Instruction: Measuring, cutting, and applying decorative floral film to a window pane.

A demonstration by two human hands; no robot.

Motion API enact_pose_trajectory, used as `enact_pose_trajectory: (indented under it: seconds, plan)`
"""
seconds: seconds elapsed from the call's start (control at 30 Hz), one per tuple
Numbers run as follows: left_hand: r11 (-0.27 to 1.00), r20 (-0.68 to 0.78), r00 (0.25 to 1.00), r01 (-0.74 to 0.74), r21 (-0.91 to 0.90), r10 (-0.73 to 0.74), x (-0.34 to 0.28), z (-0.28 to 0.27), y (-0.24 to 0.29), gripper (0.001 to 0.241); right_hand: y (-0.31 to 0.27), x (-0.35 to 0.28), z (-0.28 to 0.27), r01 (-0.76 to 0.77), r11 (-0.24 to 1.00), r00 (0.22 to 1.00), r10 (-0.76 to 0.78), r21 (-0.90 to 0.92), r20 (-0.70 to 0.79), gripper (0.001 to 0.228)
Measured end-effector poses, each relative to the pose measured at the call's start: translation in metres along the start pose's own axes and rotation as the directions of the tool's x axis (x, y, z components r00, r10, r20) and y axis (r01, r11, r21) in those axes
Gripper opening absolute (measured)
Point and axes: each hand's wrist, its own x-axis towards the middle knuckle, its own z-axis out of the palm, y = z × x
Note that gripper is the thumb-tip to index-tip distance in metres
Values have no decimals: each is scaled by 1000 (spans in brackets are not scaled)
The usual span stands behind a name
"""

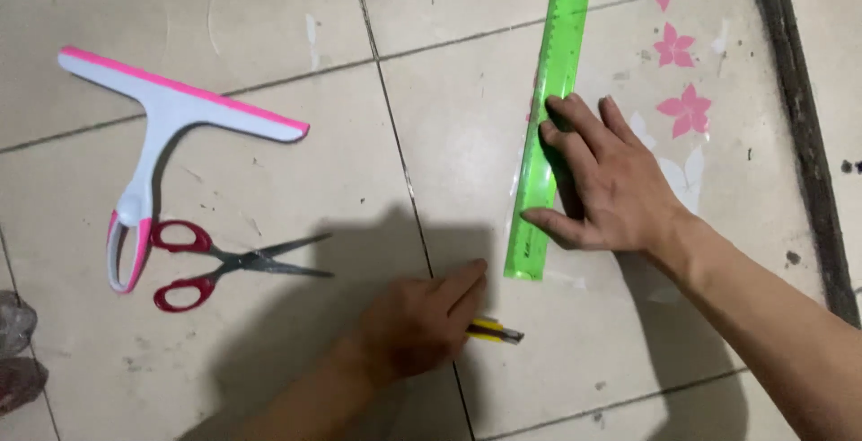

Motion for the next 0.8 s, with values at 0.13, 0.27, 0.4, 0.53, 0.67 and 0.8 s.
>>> enact_pose_trajectory:
  seconds: [0.13,0.27,0.4,0.53,0.67,0.8]
  plan:
    - [997,-43,999,-9,77,12,-3,2,4,28,-9,-7,0,-80,996,996,78,42,45,87]
    - [998,-8,1000,-16,63,16,-4,-3,6,33,-13,-6,2,-81,996,996,80,28,24,86]
    - [999,28,1000,14,37,-15,-5,-4,8,37,-15,-6,0,-86,996,996,86,8,2,87]
    - [995,-3,995,103,5,-103,-9,-3,11,51,-15,-6,-2,-81,997,997,81,15,-7,87]
    - [960,-7,967,251,-123,-254,-5,-12,16,43,-13,-7,0,-74,997,997,74,-2,8,88]
    - [755,32,809,562,-337,-588,5,-17,17,34,-14,-5,-1,-82,997,996,82,3,27,90]
